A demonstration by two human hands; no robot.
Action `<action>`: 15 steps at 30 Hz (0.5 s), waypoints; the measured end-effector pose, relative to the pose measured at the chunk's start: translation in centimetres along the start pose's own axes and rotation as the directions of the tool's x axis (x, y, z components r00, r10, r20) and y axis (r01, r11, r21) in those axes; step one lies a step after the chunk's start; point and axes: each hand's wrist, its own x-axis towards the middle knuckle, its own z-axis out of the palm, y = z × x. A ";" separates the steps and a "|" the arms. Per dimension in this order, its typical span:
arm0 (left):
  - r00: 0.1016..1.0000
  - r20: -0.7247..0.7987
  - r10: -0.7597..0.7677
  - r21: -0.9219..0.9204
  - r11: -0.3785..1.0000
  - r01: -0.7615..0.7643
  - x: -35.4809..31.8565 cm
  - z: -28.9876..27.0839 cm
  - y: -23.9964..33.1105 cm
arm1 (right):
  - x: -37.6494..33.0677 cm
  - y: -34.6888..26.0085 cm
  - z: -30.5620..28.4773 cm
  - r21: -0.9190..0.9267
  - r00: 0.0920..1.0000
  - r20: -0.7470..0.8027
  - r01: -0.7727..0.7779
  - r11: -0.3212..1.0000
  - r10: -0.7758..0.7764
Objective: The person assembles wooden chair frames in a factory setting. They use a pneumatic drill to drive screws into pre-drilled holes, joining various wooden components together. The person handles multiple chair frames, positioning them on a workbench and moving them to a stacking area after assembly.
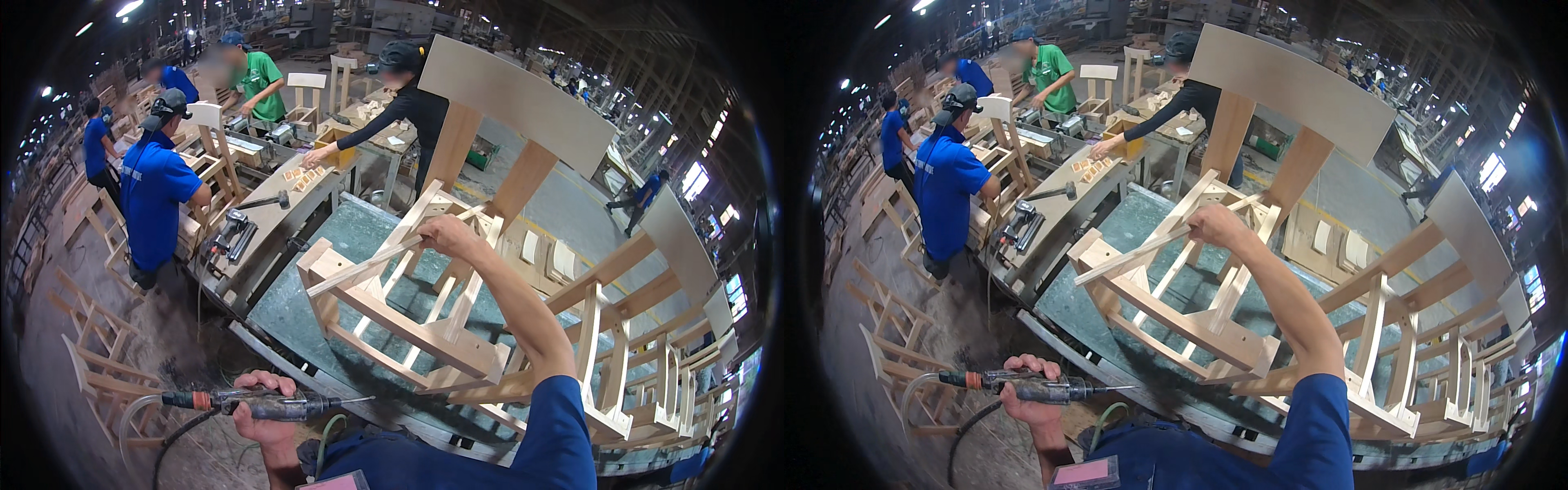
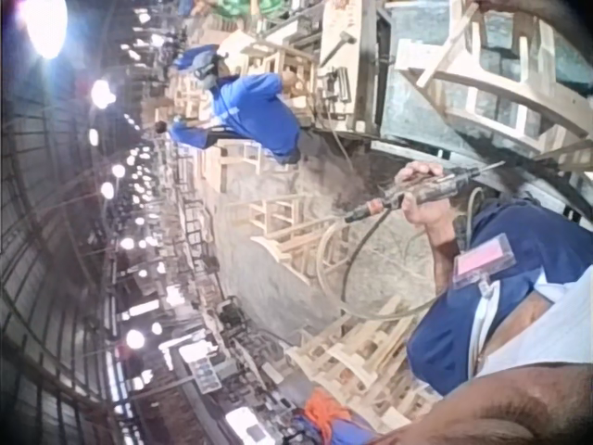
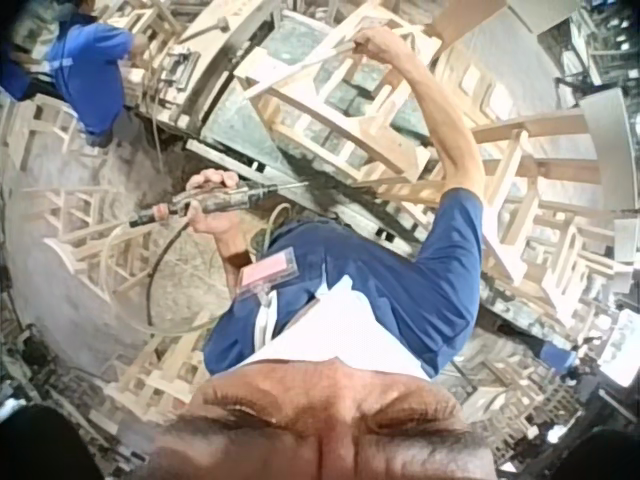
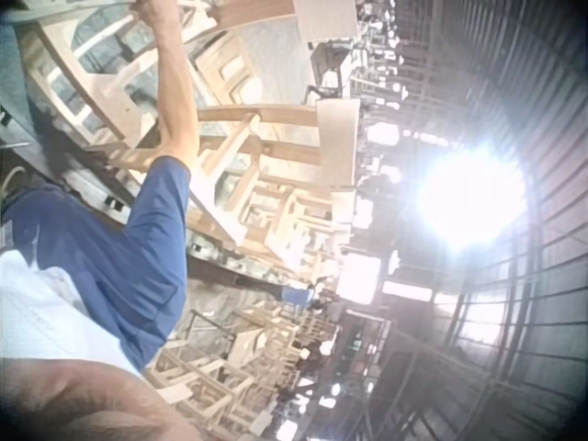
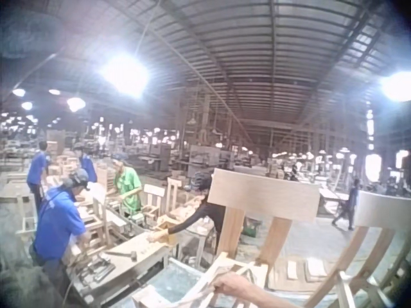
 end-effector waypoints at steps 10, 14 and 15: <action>1.000 0.005 -0.029 0.012 0.999 0.029 0.4 0.6 -0.5 | 0.7 1.0 0.2 -0.033 0.998 0.061 -0.013 0.999 0.015; 0.999 -0.039 -0.017 0.011 1.000 0.017 0.3 0.1 -0.8 | 0.8 1.2 0.2 -0.022 0.998 0.068 -0.015 1.000 0.017; 0.999 -0.041 -0.019 0.010 1.000 0.020 0.3 0.0 -0.8 | 0.8 1.2 0.2 -0.018 0.997 0.075 -0.018 1.000 0.019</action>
